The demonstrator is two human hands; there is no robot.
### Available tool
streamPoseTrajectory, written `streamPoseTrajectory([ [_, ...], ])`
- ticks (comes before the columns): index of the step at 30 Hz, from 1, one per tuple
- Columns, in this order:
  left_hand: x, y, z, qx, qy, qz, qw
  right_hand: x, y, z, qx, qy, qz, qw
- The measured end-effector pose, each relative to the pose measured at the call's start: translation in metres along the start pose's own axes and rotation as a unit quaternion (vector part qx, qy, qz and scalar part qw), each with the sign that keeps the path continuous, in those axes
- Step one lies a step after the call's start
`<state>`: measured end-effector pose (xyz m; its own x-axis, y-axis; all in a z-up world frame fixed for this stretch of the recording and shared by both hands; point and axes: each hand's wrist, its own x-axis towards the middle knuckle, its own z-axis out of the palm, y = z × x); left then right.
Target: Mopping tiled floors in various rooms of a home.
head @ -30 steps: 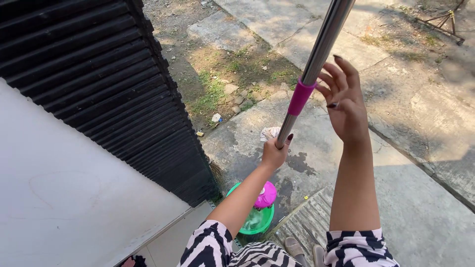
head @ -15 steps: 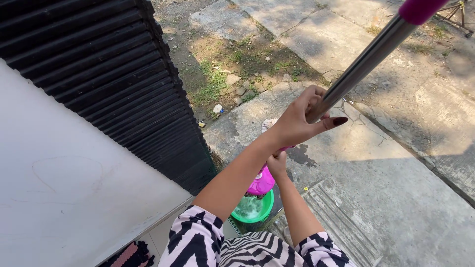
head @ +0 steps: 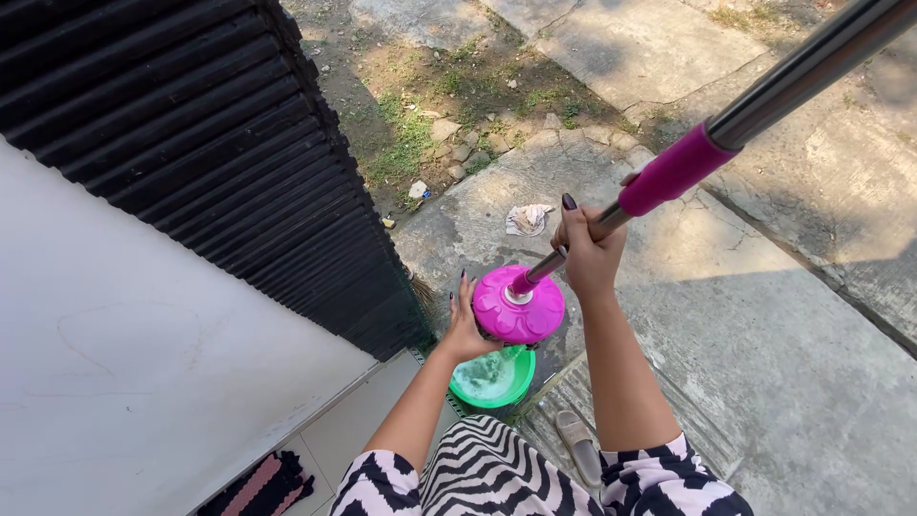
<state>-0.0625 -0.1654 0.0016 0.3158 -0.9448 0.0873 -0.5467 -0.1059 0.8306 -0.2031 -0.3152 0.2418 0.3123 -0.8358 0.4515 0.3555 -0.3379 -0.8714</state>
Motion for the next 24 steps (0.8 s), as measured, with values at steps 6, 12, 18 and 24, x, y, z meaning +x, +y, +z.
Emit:
streamPoseTrajectory([
  [6, 0.028, 0.013, 0.006, -0.032, 0.055, 0.060, 0.996, 0.016, -0.048, -0.002, 0.076, 0.002, 0.023, 0.997],
  [12, 0.054, 0.011, 0.031, -0.116, 0.126, 0.049, 0.984, 0.022, -0.052, -0.014, 0.072, 0.027, 0.000, 0.997],
  [18, 0.067, -0.036, 0.092, -0.154, 0.178, 0.032, 0.971, 0.011, -0.023, -0.023, 0.080, 0.061, -0.022, 0.995],
  [24, 0.066, -0.028, 0.128, -0.199, 0.331, -0.106, 0.916, -0.008, 0.000, -0.017, 0.117, 0.098, -0.057, 0.987],
])
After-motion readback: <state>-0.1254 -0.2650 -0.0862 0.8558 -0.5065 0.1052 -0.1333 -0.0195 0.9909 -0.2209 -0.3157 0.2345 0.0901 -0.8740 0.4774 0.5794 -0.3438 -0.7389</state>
